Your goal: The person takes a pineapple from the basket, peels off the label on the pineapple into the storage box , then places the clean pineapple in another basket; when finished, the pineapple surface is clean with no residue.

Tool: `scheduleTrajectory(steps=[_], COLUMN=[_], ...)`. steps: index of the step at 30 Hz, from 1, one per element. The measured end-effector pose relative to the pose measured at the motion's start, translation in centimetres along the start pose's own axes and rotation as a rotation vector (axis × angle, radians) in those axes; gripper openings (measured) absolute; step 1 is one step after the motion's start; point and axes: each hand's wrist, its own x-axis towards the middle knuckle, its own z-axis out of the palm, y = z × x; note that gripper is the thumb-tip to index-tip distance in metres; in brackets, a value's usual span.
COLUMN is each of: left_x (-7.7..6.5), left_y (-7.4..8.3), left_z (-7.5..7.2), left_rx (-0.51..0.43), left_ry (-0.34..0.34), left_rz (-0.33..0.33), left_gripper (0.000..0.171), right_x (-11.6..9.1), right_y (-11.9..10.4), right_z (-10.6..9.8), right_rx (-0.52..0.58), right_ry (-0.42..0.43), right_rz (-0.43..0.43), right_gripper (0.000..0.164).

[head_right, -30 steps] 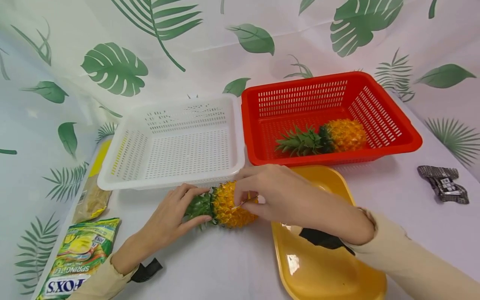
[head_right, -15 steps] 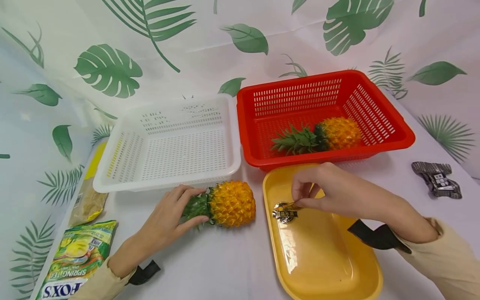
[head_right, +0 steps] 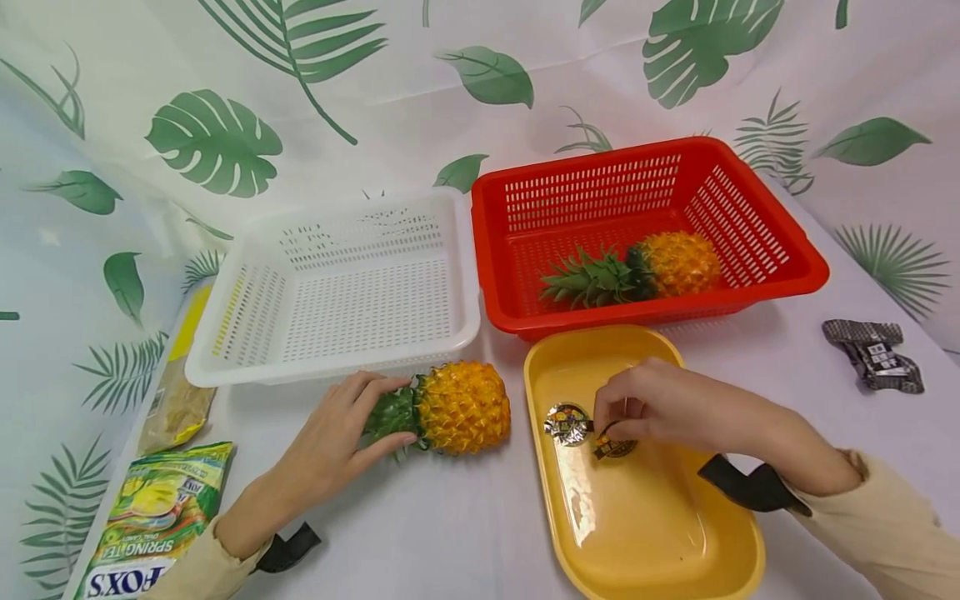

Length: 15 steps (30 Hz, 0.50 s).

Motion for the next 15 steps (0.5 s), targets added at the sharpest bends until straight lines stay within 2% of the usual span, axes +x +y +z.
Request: scheduleTrajectory(steps=[7,15], left_x=[-0.02,0.05], left_y=[0.02,0.0], left_z=[-0.1,-0.1], left_rx=[0.001,0.01], left_ry=[-0.002,-0.004], left_rz=[-0.001,0.002], left_gripper=[0.06,0.061], right_x=[0.0,-0.08], right_y=[0.15,0.26], right_z=[0.49,0.81], right_rx=[-0.008,0.019], right_ry=[0.013,-0.031], right_rz=[-0.003,0.056], right_gripper=[0.006,0.01])
